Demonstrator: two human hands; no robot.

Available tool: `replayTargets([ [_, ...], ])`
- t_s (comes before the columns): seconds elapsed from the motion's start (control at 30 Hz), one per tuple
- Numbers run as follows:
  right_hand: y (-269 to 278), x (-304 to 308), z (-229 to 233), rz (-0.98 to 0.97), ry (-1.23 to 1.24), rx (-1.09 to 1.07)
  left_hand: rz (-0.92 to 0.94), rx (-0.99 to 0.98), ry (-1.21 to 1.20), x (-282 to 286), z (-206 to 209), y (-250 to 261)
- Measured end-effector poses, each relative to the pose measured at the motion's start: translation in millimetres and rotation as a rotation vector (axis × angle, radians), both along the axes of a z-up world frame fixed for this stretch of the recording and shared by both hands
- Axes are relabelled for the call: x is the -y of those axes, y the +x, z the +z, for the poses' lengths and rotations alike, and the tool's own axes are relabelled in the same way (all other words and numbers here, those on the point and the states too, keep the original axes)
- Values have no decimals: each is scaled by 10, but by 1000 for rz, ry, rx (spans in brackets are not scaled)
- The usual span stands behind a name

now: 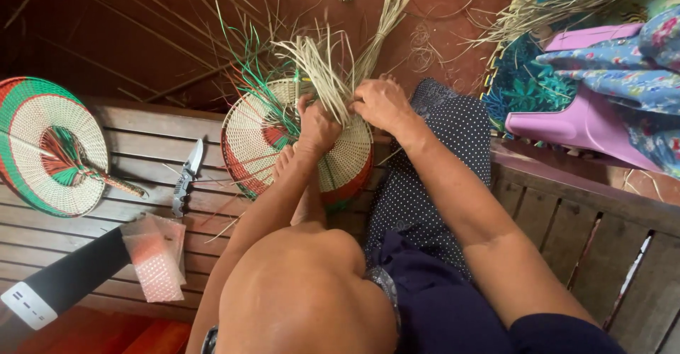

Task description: Weaving a circular fan using dried plant fibers on a wooden bench.

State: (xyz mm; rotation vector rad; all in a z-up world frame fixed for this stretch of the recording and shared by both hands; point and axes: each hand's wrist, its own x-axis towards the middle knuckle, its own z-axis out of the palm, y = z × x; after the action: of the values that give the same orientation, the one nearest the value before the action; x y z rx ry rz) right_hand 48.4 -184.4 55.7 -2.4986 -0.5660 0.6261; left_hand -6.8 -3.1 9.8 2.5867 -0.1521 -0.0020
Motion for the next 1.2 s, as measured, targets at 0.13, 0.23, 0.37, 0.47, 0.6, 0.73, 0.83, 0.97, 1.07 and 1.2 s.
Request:
replayTargets([
  [0.13, -20, 43, 320, -72, 176, -141, 8, -8, 61, -121, -528, -48],
  [0.23, -12, 163, 211, -165, 119, -251, 37, 24, 22, -141, -825, -91],
  [0.37, -43, 158, 18, -162, 44, -247, -29, 55, -63, -78, -314, -22],
  [0.47, -35, 96, 202, -108, 148, -150, -55, 45, -72, -148, -468, -41],
  [0.6, -73, 116, 369, -71, 294, -163, -23, -7, -83, -123, -468, -45],
  [0.73, -99, 239, 370, 78, 380, -161, 3, -151, 142, -38, -532, -59],
  [0.83, -27, 311, 621, 58, 373, -278, -14, -341, 126, -77, -580, 12],
  [0.97, 38, 296, 517, 54, 377, -280, 10, -406, 119, -41, -317, 45],
  [1.07, 35, 214, 289, 52, 299, -161, -26, -416, 13, 1, 132, 81],
  [1.2, 65, 71, 45, 72, 222, -26, -13, -370, 25, -17, -68, 46],
])
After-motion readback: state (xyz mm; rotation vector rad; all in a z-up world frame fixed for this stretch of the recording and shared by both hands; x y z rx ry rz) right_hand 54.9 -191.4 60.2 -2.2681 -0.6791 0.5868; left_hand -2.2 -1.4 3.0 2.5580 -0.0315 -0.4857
